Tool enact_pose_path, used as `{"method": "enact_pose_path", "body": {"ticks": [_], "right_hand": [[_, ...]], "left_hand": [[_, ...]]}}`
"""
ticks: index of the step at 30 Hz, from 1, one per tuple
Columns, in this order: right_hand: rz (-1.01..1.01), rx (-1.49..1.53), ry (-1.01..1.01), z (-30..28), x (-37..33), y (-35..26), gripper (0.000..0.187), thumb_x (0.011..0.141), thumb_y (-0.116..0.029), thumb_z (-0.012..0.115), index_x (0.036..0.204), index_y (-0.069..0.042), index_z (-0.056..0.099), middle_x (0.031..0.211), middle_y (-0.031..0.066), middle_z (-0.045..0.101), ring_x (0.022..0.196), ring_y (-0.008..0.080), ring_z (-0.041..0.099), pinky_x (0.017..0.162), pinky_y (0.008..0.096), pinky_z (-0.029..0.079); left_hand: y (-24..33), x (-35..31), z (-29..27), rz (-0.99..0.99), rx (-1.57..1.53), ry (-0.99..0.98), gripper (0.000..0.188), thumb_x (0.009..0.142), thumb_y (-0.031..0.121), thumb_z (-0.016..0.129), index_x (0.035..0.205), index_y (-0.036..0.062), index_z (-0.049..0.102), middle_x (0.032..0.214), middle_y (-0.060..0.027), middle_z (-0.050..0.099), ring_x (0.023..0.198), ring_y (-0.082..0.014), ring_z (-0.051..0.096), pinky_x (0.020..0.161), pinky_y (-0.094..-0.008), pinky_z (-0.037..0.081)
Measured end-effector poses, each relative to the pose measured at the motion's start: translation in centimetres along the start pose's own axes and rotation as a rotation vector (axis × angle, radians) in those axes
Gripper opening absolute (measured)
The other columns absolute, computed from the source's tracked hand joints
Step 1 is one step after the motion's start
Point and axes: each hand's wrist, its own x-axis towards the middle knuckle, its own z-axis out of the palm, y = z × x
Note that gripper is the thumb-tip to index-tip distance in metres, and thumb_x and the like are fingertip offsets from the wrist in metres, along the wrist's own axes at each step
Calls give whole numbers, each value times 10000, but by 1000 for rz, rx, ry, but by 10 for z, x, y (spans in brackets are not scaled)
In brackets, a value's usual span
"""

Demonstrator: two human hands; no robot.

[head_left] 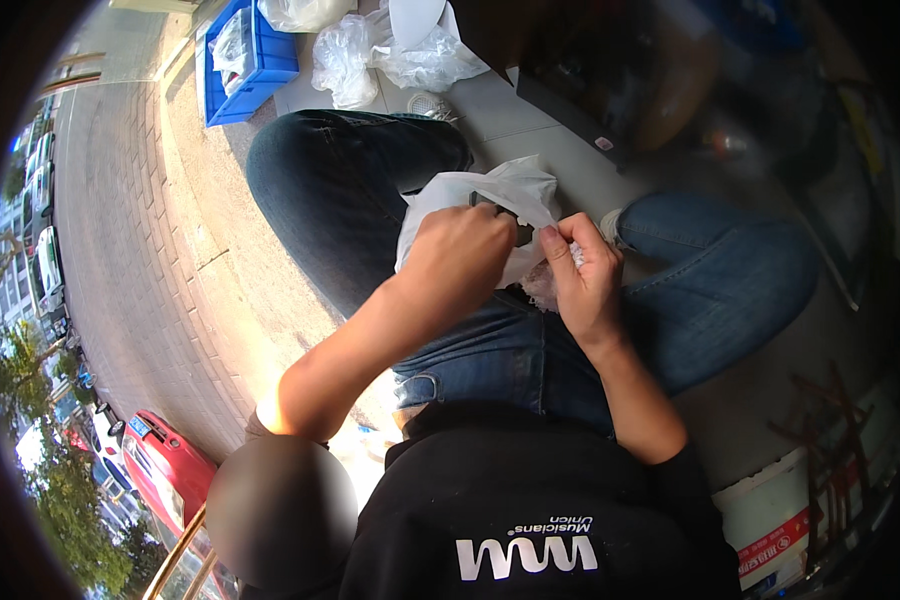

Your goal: The person labels a plastic bag with a marker, then unpacks a door lock from a box. They spray the lock with a lubricant and wipe it with a cloth, cleaning the handle and body.

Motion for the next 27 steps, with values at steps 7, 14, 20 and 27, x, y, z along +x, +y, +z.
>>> {"method": "enact_pose_path", "body": {"ticks": [7,14,20,27], "right_hand": [[-109,53,-14,17,-8,-4,153,845,-132,578,760,-30,502,618,126,567,556,294,584,497,351,432],[-164,63,-81,24,-14,4,170,841,-117,570,751,-33,453,645,136,553,589,310,579,502,380,433],[-169,118,-45,20,-11,9,158,848,-110,571,752,-15,489,590,126,526,526,289,555,482,355,409],[-59,153,-73,24,-9,9,154,863,-125,553,766,-15,507,620,120,549,560,264,562,525,340,415]], "left_hand": [[-39,13,51,-232,-67,-181,197,769,146,529,911,52,628,891,-142,633,859,-327,598,735,-396,450],[-27,24,50,-261,105,-478,291,762,158,548,1036,73,597,1014,-125,608,956,-298,572,818,-359,433],[-20,45,52,-147,124,-409,307,771,165,537,1060,70,581,1017,-119,603,959,-287,568,835,-352,427],[-27,84,63,-42,263,-360,326,781,174,525,1087,67,563,1022,-112,597,963,-274,564,855,-343,420]]}}
